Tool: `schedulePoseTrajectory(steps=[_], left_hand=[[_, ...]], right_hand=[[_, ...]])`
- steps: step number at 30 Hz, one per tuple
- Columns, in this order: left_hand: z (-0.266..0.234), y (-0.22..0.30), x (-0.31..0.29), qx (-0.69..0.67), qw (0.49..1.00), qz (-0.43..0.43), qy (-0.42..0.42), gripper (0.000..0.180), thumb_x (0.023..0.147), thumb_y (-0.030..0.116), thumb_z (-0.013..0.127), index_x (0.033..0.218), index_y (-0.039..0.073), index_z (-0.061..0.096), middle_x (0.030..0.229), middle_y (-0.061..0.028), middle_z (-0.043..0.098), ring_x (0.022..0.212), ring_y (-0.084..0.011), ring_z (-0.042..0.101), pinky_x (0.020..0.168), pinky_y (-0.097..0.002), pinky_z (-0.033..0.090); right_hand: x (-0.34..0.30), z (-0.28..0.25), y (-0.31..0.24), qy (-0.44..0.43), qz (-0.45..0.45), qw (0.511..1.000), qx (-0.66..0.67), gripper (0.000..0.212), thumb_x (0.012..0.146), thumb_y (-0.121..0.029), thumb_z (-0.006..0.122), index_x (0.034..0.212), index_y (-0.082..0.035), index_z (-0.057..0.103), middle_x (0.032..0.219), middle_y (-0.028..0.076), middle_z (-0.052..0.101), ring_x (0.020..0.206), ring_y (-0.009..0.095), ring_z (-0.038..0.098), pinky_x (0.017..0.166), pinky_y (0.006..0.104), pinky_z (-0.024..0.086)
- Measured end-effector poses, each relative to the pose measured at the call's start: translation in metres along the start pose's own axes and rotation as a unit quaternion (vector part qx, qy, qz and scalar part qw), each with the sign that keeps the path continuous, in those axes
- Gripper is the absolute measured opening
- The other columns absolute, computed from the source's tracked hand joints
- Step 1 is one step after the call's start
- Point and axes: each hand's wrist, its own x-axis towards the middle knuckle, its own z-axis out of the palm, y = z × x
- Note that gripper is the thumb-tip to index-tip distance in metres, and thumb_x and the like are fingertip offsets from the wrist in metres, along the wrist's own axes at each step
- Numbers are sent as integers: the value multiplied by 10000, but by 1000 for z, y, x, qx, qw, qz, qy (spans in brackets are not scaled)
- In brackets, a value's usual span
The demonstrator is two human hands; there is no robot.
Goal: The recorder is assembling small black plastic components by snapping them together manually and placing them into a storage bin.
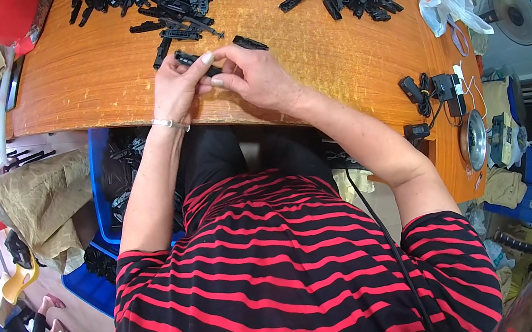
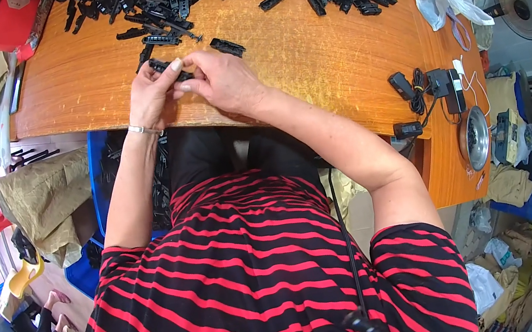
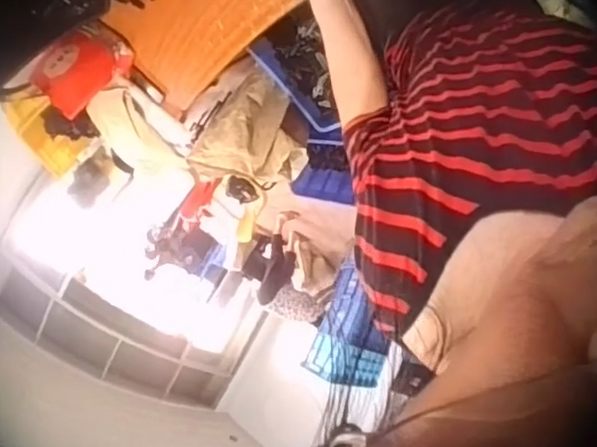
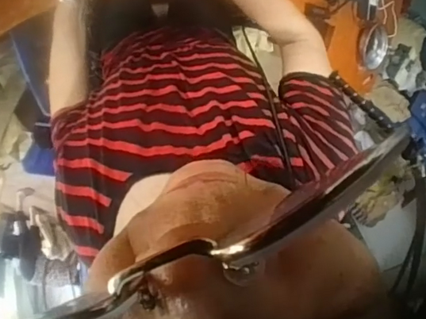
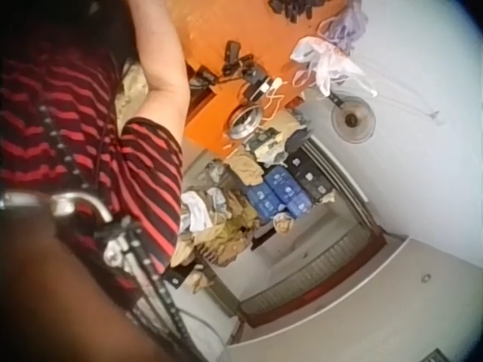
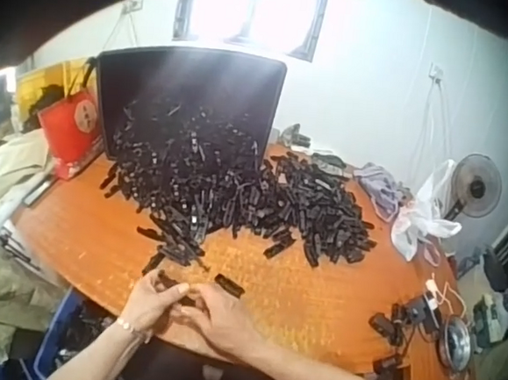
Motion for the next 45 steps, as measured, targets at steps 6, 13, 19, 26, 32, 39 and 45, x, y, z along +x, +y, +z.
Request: schedulePoseTrajectory(steps=[6,13,19,26,32,39,45], left_hand=[[4,13,1,9,999,-39,-37,285,820,180,726,965,12,547,758,-34,617,592,-76,599,496,-175,491],[-11,9,13,157,986,10,-59,101,831,64,680,859,-10,617,679,-8,589,550,-59,530,494,-189,434],[-13,-7,21,227,973,15,-49,136,813,86,701,831,-21,619,673,-19,598,550,-72,539,499,-212,442],[-13,-15,22,286,957,42,-32,127,847,95,675,820,6,589,663,-5,571,547,-63,502,488,-211,411],[-12,-14,23,371,926,55,-44,150,809,127,696,801,5,609,671,-38,595,598,-113,518,593,-280,452],[-11,-14,17,356,933,42,-36,144,840,104,665,789,12,566,650,-12,549,562,-89,492,533,-254,425],[-9,-9,16,283,958,23,-30,136,838,94,672,800,8,574,658,-7,558,568,-78,498,526,-233,425]], right_hand=[[1,-6,8,41,102,969,219,127,907,-121,596,906,4,616,717,23,637,532,58,544,491,208,460],[-2,-3,19,-31,254,921,295,161,877,-118,629,843,29,571,646,69,608,479,110,575,395,250,466],[-4,6,25,-32,288,921,262,180,884,-143,633,856,10,543,676,80,625,481,111,576,415,245,475],[1,5,25,-34,278,936,213,194,853,-128,658,811,28,551,628,81,612,468,132,583,396,265,457],[7,1,31,-62,229,967,88,210,825,-167,682,761,-11,557,592,79,608,471,167,575,477,321,460],[7,-4,22,-94,275,940,180,161,853,-118,645,816,-8,533,586,66,586,439,135,544,396,294,421],[3,0,27,-95,243,944,202,140,885,-94,608,841,-2,511,608,53,594,423,104,536,382,243,413]])
